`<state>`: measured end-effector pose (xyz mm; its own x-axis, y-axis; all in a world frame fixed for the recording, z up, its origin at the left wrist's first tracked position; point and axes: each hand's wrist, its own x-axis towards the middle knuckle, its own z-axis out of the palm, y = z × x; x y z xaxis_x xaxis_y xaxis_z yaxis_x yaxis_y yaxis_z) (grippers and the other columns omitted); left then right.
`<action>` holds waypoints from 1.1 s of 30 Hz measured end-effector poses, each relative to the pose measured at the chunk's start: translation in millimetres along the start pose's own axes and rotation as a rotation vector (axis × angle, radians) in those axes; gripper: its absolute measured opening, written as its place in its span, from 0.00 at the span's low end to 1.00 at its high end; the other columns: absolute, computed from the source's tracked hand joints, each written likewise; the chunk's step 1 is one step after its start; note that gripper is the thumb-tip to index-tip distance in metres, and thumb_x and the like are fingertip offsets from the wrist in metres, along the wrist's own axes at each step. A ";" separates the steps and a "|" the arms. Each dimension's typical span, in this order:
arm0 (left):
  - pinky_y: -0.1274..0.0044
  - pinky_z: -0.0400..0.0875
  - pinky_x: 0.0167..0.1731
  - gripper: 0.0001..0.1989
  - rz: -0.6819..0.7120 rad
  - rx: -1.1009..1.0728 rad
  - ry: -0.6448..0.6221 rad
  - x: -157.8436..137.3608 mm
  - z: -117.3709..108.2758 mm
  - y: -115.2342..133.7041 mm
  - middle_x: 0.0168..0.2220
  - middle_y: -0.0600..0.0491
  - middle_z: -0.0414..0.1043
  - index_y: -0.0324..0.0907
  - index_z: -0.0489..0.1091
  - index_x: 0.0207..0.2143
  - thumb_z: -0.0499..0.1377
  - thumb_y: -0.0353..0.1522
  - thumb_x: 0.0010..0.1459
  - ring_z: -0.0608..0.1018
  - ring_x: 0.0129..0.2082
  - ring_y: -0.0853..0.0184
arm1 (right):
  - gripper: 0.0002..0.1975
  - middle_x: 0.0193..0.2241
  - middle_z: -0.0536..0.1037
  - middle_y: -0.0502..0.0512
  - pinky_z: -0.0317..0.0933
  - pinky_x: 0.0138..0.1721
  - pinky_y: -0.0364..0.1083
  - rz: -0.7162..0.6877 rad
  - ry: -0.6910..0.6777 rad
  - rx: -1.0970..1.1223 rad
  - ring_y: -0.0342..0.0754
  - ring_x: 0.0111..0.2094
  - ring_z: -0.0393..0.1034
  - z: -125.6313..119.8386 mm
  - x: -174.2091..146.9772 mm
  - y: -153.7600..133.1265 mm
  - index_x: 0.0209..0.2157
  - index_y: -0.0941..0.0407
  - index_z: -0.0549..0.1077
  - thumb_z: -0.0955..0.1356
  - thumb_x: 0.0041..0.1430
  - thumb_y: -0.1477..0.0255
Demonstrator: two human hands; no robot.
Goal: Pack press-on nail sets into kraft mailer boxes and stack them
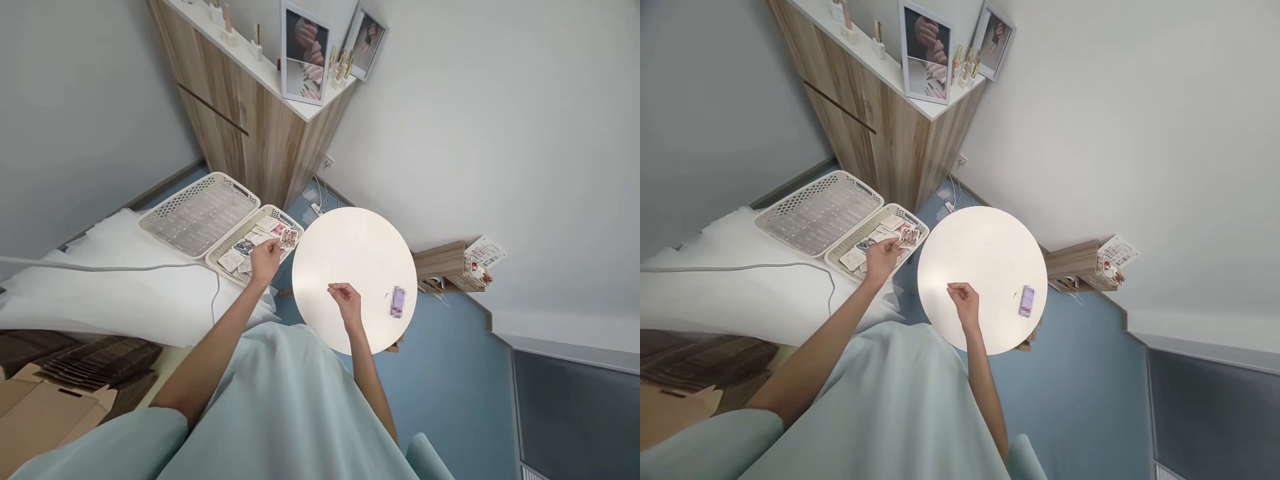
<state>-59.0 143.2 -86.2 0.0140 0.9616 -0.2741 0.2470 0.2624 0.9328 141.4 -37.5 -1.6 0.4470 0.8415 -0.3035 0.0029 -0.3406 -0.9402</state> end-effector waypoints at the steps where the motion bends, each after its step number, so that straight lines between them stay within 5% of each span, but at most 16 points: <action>1: 0.62 0.82 0.57 0.21 -0.073 -0.168 -0.003 -15.6 8.4 2.8 0.55 0.37 0.83 0.33 0.77 0.59 0.56 0.37 0.72 0.87 0.53 0.53 | 0.12 0.45 0.88 0.58 0.72 0.59 0.57 -0.013 -0.014 0.003 0.56 0.51 0.81 -4.9 6.4 -1.0 0.36 0.52 0.82 0.79 0.56 0.59; 4: 0.58 0.81 0.62 0.17 -0.177 -0.431 -0.113 -60.8 32.9 13.8 0.54 0.39 0.84 0.34 0.80 0.53 0.64 0.38 0.68 0.86 0.56 0.53 | 0.13 0.45 0.88 0.58 0.73 0.58 0.54 -0.048 -0.044 0.034 0.54 0.49 0.81 -21.4 24.1 -4.9 0.36 0.52 0.82 0.80 0.55 0.60; 12: 0.59 0.76 0.69 0.11 -0.351 -0.571 -0.347 -138.2 82.6 42.7 0.57 0.38 0.83 0.35 0.82 0.46 0.69 0.33 0.66 0.84 0.61 0.52 | 0.19 0.39 0.86 0.55 0.73 0.50 0.51 -0.029 0.018 0.108 0.51 0.43 0.81 -69.2 41.3 -8.9 0.41 0.54 0.81 0.79 0.55 0.56; 20: 0.58 0.72 0.71 0.15 -0.391 -0.575 -0.433 -166.3 105.5 62.6 0.54 0.41 0.85 0.38 0.83 0.45 0.77 0.35 0.58 0.84 0.60 0.51 | 0.18 0.37 0.85 0.53 0.72 0.45 0.48 -0.010 0.038 0.202 0.49 0.41 0.76 -103.8 33.3 2.1 0.38 0.53 0.83 0.80 0.52 0.56; 28: 0.54 0.60 0.76 0.22 -0.409 -0.792 -0.820 -179.9 118.6 78.0 0.61 0.38 0.81 0.39 0.81 0.55 0.74 0.40 0.63 0.78 0.67 0.47 | 0.20 0.37 0.84 0.51 0.72 0.46 0.47 0.011 -0.037 0.417 0.46 0.38 0.76 -116.3 27.8 0.9 0.41 0.53 0.83 0.82 0.52 0.55; 33: 0.50 0.59 0.76 0.25 -0.377 -0.875 -0.885 -181.1 124.8 83.3 0.65 0.39 0.78 0.41 0.81 0.57 0.72 0.45 0.64 0.73 0.71 0.43 | 0.24 0.37 0.83 0.50 0.73 0.41 0.46 0.060 -0.066 0.458 0.45 0.34 0.76 -113.9 27.1 -1.0 0.42 0.52 0.81 0.82 0.50 0.53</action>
<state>80.0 -19.1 12.0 0.7964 0.5261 -0.2985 -0.3295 0.7911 0.5153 255.4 -62.2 8.8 0.3767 0.8557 -0.3548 -0.4229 -0.1819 -0.8877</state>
